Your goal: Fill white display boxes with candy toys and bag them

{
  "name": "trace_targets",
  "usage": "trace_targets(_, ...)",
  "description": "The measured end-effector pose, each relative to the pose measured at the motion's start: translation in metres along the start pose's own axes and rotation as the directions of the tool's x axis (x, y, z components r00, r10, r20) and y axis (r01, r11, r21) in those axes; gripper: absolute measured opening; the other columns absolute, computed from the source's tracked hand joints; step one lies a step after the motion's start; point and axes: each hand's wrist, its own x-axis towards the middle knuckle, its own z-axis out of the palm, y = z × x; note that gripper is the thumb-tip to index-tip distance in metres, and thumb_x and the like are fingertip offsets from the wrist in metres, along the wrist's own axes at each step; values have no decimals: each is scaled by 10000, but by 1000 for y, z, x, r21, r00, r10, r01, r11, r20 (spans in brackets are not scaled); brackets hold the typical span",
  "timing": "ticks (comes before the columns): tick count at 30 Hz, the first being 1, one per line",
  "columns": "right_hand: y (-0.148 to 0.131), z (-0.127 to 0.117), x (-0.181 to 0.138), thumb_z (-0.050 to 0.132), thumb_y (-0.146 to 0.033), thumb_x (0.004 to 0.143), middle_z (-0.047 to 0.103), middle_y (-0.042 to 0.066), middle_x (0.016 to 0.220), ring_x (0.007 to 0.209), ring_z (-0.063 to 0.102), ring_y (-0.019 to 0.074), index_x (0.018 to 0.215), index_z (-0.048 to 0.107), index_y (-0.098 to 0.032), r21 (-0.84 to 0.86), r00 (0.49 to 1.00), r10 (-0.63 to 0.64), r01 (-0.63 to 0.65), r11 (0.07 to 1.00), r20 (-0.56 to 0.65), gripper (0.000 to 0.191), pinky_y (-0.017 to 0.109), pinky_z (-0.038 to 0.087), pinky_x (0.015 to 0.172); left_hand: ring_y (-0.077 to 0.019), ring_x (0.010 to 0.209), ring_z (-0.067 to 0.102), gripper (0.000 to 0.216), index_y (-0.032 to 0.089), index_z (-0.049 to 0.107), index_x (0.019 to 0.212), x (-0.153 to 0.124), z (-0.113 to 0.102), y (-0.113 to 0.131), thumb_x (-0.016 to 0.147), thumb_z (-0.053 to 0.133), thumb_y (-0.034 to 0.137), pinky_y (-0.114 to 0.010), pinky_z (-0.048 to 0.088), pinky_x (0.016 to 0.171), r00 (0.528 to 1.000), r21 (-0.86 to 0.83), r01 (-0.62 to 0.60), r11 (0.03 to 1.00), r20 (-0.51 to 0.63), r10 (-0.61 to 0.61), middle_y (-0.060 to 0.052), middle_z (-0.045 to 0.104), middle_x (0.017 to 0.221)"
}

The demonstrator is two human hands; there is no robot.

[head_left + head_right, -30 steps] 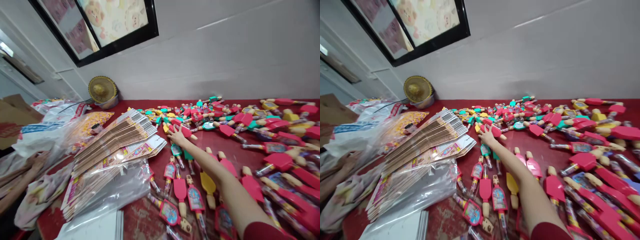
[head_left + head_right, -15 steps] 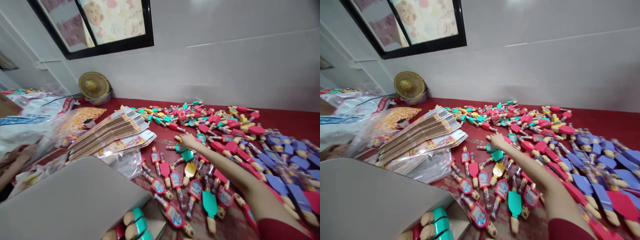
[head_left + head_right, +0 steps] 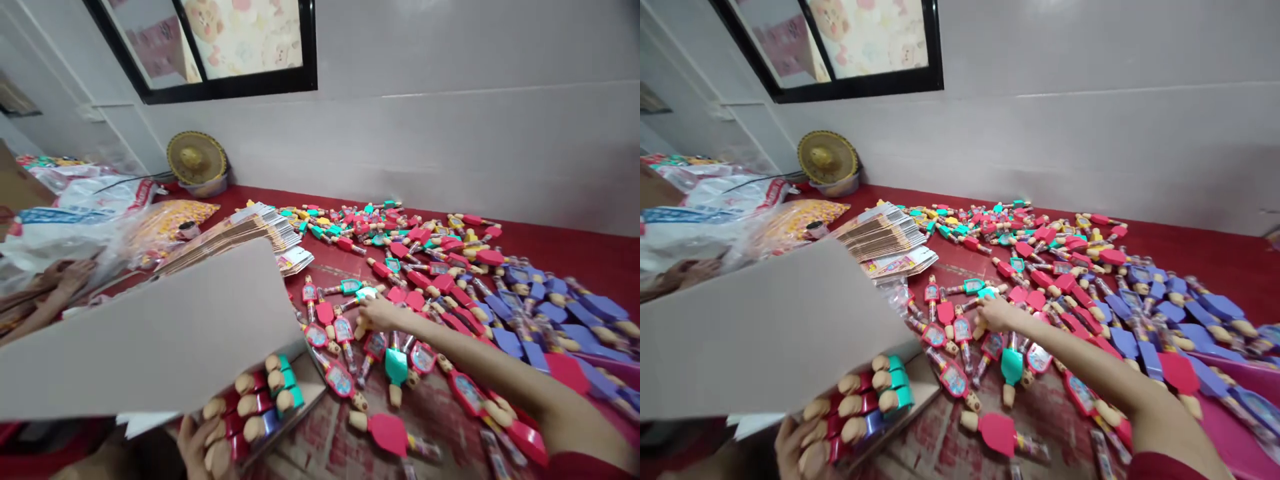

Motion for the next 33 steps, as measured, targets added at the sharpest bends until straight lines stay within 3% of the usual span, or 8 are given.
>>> trace_targets(7, -30, 9, -19, 630, -204, 891, 681, 159, 1165, 1136, 611, 304, 1134, 731, -197, -26, 999, 20, -19, 999, 47, 263, 353, 456, 900, -345, 1370, 463, 292, 196, 615, 1058, 15, 16, 2, 901, 523, 425, -540, 396, 1109, 996, -52, -60, 997, 57, 63, -133, 606, 1172)
trace_targets(11, -60, -11, -32, 654, -128, 826, 707, 139, 997, 911, 667, 248, 950, 732, -146, 30, 998, 8, -10, 999, 68, 147, 288, 458, 766, -331, 1384, 435, 318, 190, 599, 1065, 18, 18, 12, 924, 480, 450, -513, 371, 1129, 994, -33, -52, 998, 97, 55, -127, 613, 1132)
trace_targets(15, -103, -53, -67, 571, -57, 820, 675, 127, 1125, 945, 645, 205, 1068, 648, -136, 148, 994, -29, 44, 988, -107, 271, 262, 455, 771, -329, 1386, 436, 318, 188, 597, 1076, 16, 17, 13, 940, 473, 448, -510, 386, 1122, 991, -53, -45, 998, 121, 52, -141, 611, 1183)
trace_targets(19, -139, -97, -101, 618, -213, 891, 707, 45, 993, 872, 660, 191, 1061, 625, -191, 587, 931, -96, 300, 752, -353, 172, 264, 486, 748, -341, 1432, 401, 314, 178, 598, 1126, 18, 8, 40, 959, 491, 421, -558, 336, 1164, 997, 41, -46, 998, 61, 44, -182, 567, 1344)
trace_targets(22, -162, -104, -98, 642, -176, 864, 726, 38, 975, 882, 672, 197, 1029, 654, -196, 672, 908, -115, 378, 637, -402, 167, 278, 484, 792, -340, 1518, 294, 329, 180, 604, 1216, 28, 6, 81, 952, 554, 370, -568, 259, 1217, 991, 180, -135, 974, 26, 132, -191, 470, 1512)
trace_targets(24, -178, -96, -82, 583, -44, 821, 726, 56, 1017, 936, 668, 195, 998, 659, -180, 633, 910, -110, 362, 684, -401, 235, 275, 467, 834, -306, 1513, 335, 335, 203, 619, 1273, 37, 12, 108, 977, 515, 317, -542, 266, 1227, 932, 188, -324, 927, 235, 277, -152, 529, 1501)
trace_targets(28, -203, -74, -49, 507, 80, 728, 706, 80, 990, 924, 644, 183, 948, 643, -147, 503, 947, -144, 276, 819, -286, 344, 234, 431, 782, -306, 1448, 464, 432, 137, 621, 1362, 49, 37, 128, 1019, 387, 255, -567, 280, 1220, 698, 196, -587, 785, 614, 368, -162, 597, 1456)
trace_targets(33, -204, -70, -34, 557, 69, 698, 706, 75, 973, 885, 629, 168, 948, 650, -140, 423, 962, -198, 261, 868, -187, 338, 205, 397, 715, -304, 1414, 511, 482, 102, 589, 1417, 39, 46, 112, 1039, 341, 272, -572, 276, 1230, 703, 263, -615, 743, 611, 365, -163, 565, 1469)
